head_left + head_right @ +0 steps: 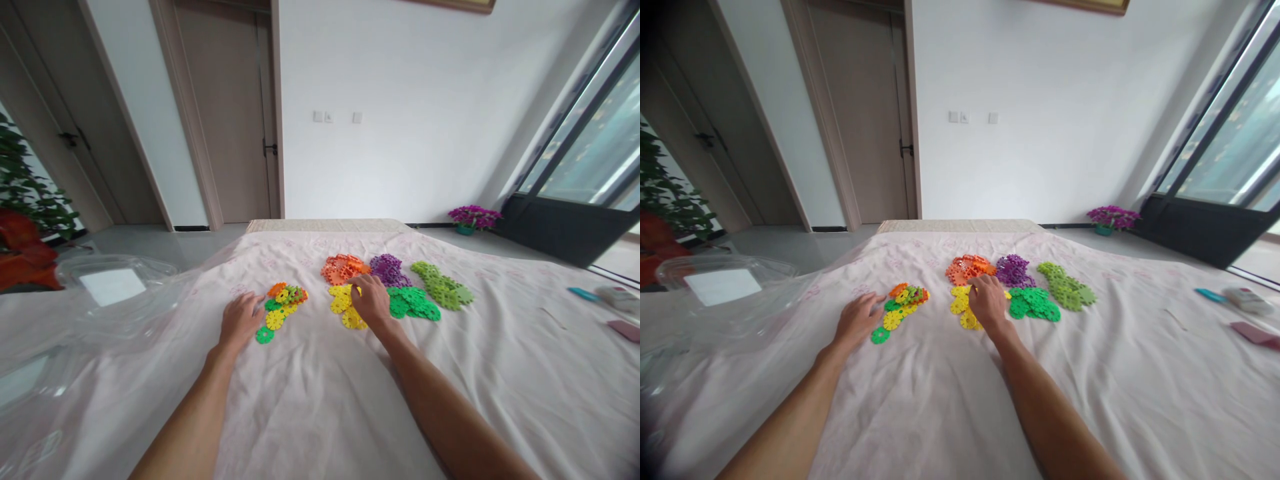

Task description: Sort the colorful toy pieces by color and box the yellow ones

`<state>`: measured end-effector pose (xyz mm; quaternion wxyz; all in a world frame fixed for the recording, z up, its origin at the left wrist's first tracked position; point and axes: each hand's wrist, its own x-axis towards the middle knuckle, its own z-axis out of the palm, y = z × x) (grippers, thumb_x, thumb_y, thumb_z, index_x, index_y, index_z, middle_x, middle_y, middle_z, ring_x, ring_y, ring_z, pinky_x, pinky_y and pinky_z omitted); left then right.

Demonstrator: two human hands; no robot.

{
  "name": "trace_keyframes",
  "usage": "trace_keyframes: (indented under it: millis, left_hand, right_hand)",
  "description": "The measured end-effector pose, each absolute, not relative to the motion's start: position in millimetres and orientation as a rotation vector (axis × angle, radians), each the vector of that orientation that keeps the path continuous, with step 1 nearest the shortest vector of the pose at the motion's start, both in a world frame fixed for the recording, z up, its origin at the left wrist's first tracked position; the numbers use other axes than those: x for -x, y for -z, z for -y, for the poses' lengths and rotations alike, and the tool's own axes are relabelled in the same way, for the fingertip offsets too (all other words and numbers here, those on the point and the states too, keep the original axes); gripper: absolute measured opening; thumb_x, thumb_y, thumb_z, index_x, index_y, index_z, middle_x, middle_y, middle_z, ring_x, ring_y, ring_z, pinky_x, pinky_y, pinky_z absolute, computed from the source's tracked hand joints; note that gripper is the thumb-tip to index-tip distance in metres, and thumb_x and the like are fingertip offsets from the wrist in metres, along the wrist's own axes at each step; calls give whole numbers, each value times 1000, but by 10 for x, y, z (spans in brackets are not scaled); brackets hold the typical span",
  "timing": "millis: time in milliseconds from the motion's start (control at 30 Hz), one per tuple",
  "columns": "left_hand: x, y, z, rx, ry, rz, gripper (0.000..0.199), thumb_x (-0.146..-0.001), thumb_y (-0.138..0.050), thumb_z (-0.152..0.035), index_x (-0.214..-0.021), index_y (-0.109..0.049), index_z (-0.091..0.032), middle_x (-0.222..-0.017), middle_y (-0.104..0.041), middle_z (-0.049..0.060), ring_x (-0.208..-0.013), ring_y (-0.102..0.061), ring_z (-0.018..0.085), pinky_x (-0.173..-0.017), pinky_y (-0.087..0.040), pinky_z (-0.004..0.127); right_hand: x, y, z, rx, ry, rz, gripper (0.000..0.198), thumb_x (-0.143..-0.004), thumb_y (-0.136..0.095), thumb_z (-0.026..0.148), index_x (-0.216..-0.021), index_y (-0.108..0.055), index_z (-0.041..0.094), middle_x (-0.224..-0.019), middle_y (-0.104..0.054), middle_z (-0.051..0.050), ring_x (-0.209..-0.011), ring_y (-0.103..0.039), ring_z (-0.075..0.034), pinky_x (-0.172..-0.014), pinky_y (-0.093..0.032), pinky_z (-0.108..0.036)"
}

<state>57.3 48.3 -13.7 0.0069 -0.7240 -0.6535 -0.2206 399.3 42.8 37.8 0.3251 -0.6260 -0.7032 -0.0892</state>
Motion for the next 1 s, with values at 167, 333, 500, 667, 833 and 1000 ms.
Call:
trace_keyframes:
  millis: [167, 333, 500, 667, 833, 1000]
  left_hand:
    - [-571, 136, -481, 2269, 666, 2068, 41, -90, -49, -31, -128, -63, -27, -141, -57, 6, -131, -50, 22, -109, -35, 37]
    - [-562, 159, -484, 2276, 694, 2050, 39, -90, -50, -32, -127, -64, -28, -140, -58, 6, -130, -50, 21, -109, -35, 36]
    - [-572, 148, -476, 2275, 731, 2025, 39, -90, -50, -33, -125, -64, -26, -137, -59, 7, -128, -52, 21, -108, -35, 37]
    - [-583, 134, -471, 2300, 728, 2029, 41, -87, -56, -39, -125, -64, -26, -138, -59, 7, -130, -50, 22, -110, -34, 37]
    - [-594, 115, -454, 2332, 734, 2026, 51, -81, -63, -49, -128, -63, -28, -141, -57, 7, -133, -48, 25, -111, -33, 38]
    - [-606, 81, -443, 2381, 751, 1963, 55, -77, -67, -55, -126, -65, -31, -136, -61, 5, -129, -51, 24, -108, -36, 34]
  right_hand:
    - [-3492, -345, -247, 1232, 97, 2189, 28, -92, -50, 12, -109, -70, 22, -98, -65, -7, -94, -54, -20, -84, -42, -32]
    - [-3036, -253, -46, 1109, 43, 2479, 37, -94, -55, 24, -131, -57, 27, -111, -60, -7, -97, -53, -20, -80, -42, -31]
    - [-2831, -191, -18, 1166, 116, 2575, 45, -97, -53, 42, -139, -49, 29, -109, -58, -8, -94, -51, -23, -80, -40, -35]
    - [-2835, -191, -55, 1172, 85, 2572, 42, -95, -53, 52, -131, -56, 31, -106, -57, -7, -94, -51, -22, -78, -39, -34]
    - [-2861, -195, -48, 1158, 25, 2525, 43, -92, -57, 53, -126, -60, 26, -107, -57, -7, -94, -52, -21, -78, -39, -33]
    - [-2846, -182, -58, 1145, 60, 2545, 39, -94, -55, 54, -123, -62, 30, -104, -59, -5, -93, -52, -20, -76, -38, -32]
